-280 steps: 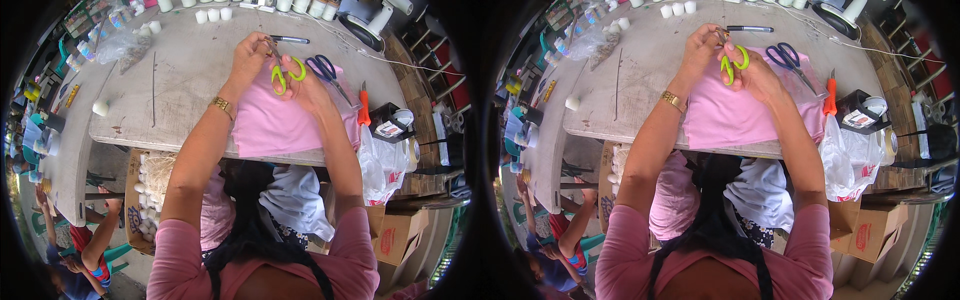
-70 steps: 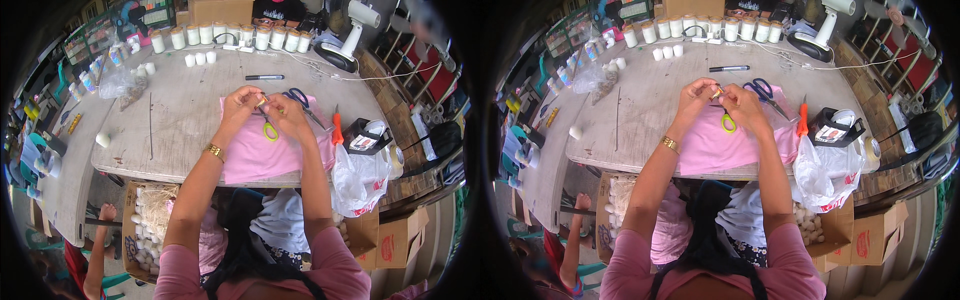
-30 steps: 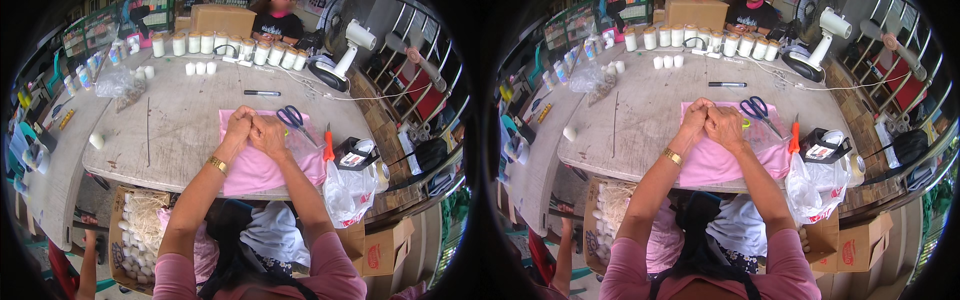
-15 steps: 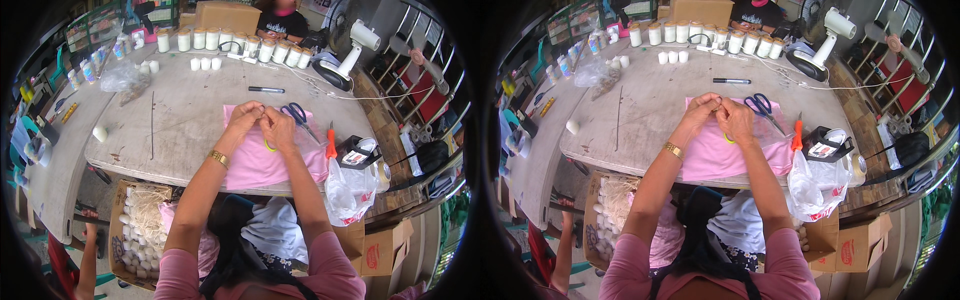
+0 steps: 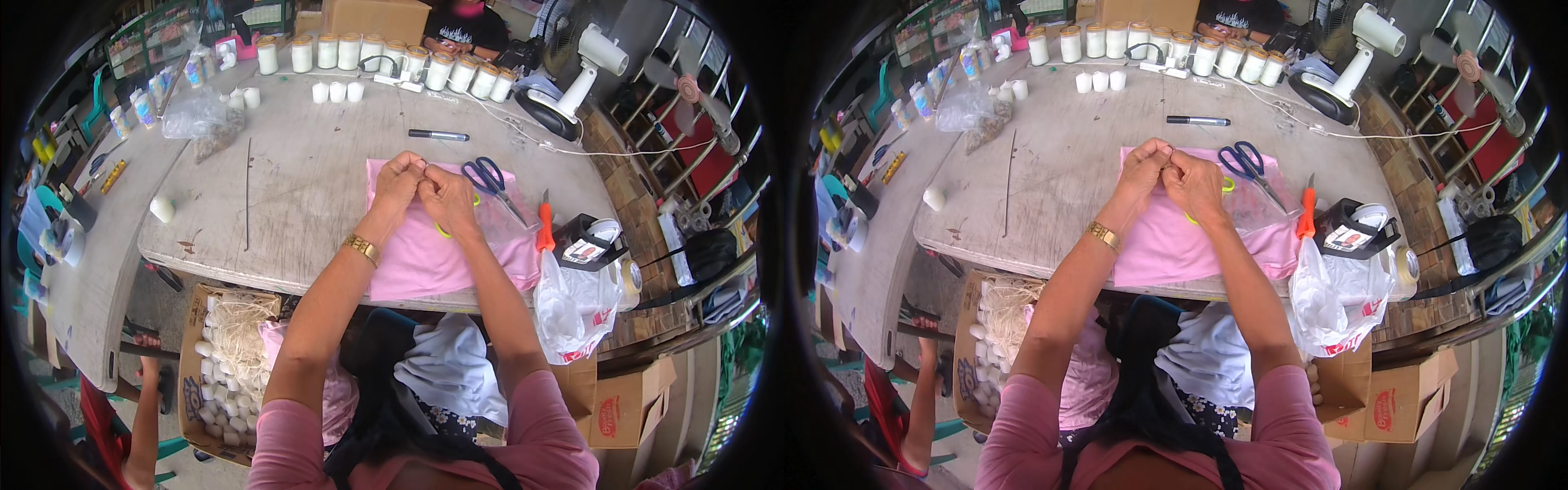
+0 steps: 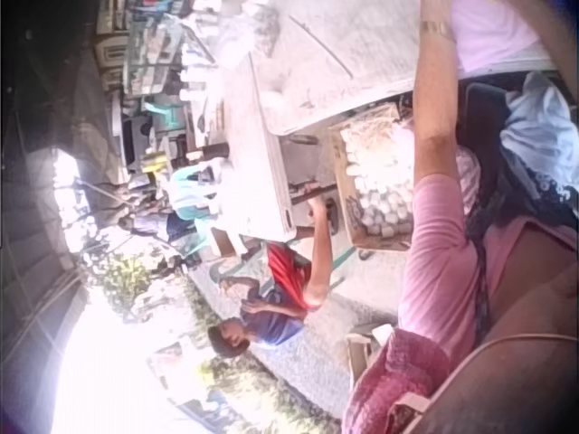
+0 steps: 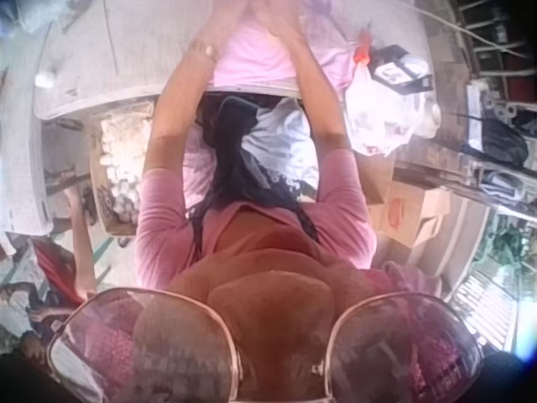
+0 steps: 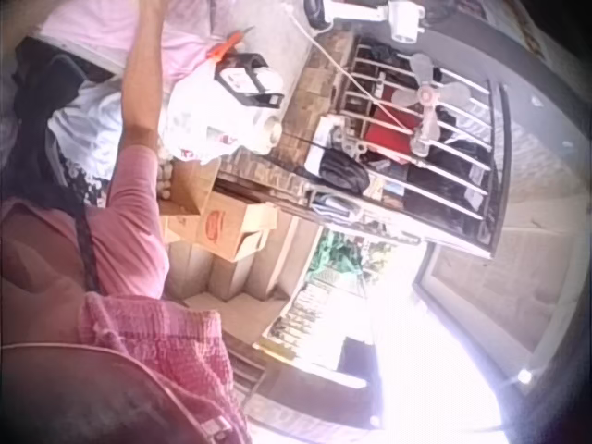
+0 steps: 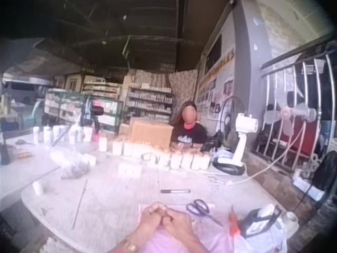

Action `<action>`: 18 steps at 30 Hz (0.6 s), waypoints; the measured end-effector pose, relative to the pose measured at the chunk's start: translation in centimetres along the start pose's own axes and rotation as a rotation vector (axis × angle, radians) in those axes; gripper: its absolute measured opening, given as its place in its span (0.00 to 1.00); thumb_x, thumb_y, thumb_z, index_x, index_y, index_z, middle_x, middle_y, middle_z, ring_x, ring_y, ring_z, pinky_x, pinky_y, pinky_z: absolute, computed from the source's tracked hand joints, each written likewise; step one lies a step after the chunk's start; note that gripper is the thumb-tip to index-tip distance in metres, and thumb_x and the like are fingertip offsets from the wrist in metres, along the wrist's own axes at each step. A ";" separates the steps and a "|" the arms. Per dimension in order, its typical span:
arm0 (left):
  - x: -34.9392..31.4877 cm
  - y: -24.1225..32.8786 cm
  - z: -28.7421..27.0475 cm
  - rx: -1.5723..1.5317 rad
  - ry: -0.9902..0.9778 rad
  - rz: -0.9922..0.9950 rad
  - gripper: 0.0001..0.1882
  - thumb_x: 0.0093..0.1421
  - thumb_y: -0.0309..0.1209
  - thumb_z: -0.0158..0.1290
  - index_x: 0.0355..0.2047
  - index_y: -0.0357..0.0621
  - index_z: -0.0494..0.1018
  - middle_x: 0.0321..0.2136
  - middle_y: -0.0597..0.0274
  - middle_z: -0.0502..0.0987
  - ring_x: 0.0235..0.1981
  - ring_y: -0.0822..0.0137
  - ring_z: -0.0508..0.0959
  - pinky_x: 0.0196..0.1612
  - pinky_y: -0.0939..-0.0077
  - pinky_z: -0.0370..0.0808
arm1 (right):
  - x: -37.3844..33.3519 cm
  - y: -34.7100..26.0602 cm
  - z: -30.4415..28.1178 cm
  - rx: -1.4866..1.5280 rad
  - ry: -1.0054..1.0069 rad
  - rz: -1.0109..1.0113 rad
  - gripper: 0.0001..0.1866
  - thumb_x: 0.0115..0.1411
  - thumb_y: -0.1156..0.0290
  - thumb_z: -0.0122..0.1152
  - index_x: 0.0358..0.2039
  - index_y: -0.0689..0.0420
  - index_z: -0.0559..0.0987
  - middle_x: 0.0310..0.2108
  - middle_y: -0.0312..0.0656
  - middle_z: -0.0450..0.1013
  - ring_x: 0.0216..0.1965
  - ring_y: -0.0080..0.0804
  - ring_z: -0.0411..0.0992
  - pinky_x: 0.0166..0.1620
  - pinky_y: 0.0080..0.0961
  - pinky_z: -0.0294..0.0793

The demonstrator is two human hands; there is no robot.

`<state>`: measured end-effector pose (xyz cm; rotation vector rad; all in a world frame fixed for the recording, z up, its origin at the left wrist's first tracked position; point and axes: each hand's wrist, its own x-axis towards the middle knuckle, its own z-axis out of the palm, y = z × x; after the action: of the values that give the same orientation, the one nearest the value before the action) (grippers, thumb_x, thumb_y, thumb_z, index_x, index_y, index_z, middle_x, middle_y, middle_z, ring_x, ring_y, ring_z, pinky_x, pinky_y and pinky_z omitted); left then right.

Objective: The person inserts wicks into small white cylindrical candles, trims the wicks with scissors, and wipes the candles with a cloth. The person repeats this process for multiple candles at a work table.

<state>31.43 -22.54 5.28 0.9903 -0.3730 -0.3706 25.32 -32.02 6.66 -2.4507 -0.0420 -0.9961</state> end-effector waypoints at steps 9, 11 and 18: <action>0.7 -0.8 -0.2 -0.212 0.071 -0.126 0.08 0.61 0.19 0.42 0.28 0.39 0.70 0.26 0.63 0.72 0.27 0.73 0.72 0.31 0.79 0.74 | 0.1 0.0 1.0 -0.169 0.127 -0.354 0.06 0.45 0.73 0.54 0.15 0.57 0.69 0.13 0.43 0.67 0.17 0.42 0.68 0.23 0.39 0.63; 0.5 -0.5 0.4 -0.264 0.117 -0.118 0.08 0.59 0.18 0.43 0.26 0.39 0.71 0.23 0.63 0.72 0.24 0.74 0.71 0.27 0.79 0.72 | 0.0 0.2 1.0 -0.179 0.125 -0.370 0.06 0.45 0.73 0.54 0.15 0.57 0.69 0.14 0.43 0.67 0.18 0.41 0.68 0.23 0.38 0.62; 1.7 -0.8 -1.1 -0.358 0.140 -0.122 0.06 0.61 0.20 0.42 0.30 0.40 0.69 0.26 0.59 0.73 0.26 0.67 0.72 0.33 0.72 0.75 | -0.4 -1.0 0.8 -0.152 0.073 -0.445 0.06 0.43 0.73 0.54 0.15 0.57 0.68 0.16 0.43 0.67 0.20 0.42 0.68 0.24 0.37 0.60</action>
<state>33.28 -22.97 4.26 0.6844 -0.1128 -0.4580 25.34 -30.76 6.33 -2.5985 -0.5242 -1.3151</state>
